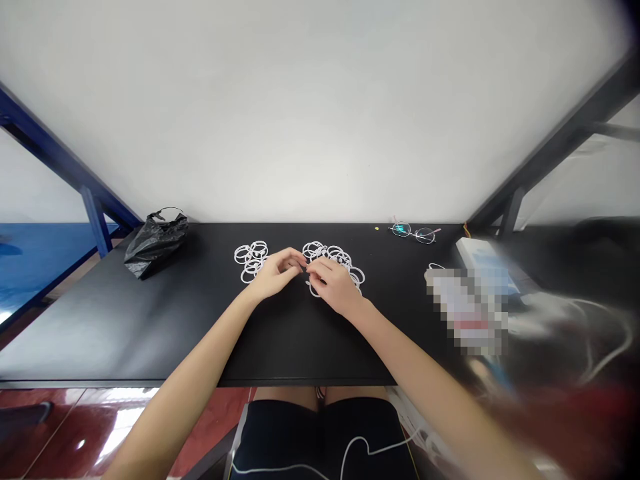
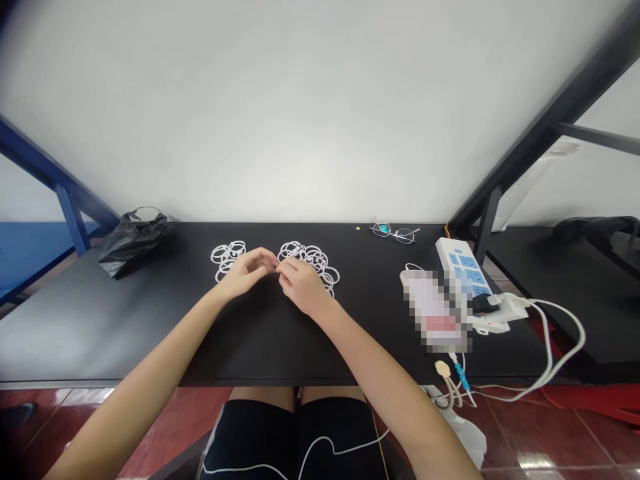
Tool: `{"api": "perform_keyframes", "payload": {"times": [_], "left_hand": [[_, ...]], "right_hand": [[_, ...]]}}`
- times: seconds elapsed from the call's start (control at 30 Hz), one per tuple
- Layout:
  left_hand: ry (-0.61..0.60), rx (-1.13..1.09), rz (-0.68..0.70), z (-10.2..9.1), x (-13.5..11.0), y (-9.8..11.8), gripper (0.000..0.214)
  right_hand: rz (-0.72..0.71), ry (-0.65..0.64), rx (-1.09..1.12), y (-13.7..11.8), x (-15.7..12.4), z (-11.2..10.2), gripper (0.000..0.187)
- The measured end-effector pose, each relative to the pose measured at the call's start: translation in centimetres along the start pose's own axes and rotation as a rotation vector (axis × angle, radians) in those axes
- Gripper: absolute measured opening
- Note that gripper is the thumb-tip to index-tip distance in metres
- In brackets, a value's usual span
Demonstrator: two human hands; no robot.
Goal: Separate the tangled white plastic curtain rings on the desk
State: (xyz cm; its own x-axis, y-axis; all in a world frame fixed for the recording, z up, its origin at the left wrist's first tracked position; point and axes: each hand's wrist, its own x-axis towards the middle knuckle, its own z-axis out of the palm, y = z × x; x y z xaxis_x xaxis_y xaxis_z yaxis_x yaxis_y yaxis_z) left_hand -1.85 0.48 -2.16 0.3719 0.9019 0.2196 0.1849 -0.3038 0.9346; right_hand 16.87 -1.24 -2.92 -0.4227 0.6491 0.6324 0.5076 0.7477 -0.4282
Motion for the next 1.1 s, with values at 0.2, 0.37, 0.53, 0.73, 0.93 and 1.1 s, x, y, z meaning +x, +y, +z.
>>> {"api": "perform_keyframes", "payload": {"times": [0.2, 0.37, 0.53, 0.73, 0.93, 1.1], "left_hand": [[-0.267, -0.373, -0.09, 1.6, -0.5, 0.8, 0.053], [-0.26, -0.408, -0.117, 1.8, -0.6, 0.8, 0.052], [-0.103, -0.41, -0.146, 1.5, -0.2, 0.6, 0.03], [0.045, -0.474, -0.207, 0.8, 0.0, 0.6, 0.01], [0.057, -0.624, -0.249, 0.2, 0.2, 0.9, 0.007], [0.006, -0.704, -0.283, 0.1, 0.1, 1.0, 0.006]], "right_hand": [[0.035, 0.086, -0.003, 0.0, 0.0, 0.2, 0.023], [-0.022, 0.086, 0.038, -0.1, -0.2, 0.3, 0.02], [-0.062, 0.148, 0.091, -0.7, 0.0, 0.0, 0.015], [-0.023, 0.205, 0.033, -0.9, 0.4, -0.2, 0.013], [0.04, 0.06, 0.117, -0.8, -0.1, 0.3, 0.019], [0.088, 0.067, 0.15, -0.7, -0.4, 0.8, 0.041]]}}
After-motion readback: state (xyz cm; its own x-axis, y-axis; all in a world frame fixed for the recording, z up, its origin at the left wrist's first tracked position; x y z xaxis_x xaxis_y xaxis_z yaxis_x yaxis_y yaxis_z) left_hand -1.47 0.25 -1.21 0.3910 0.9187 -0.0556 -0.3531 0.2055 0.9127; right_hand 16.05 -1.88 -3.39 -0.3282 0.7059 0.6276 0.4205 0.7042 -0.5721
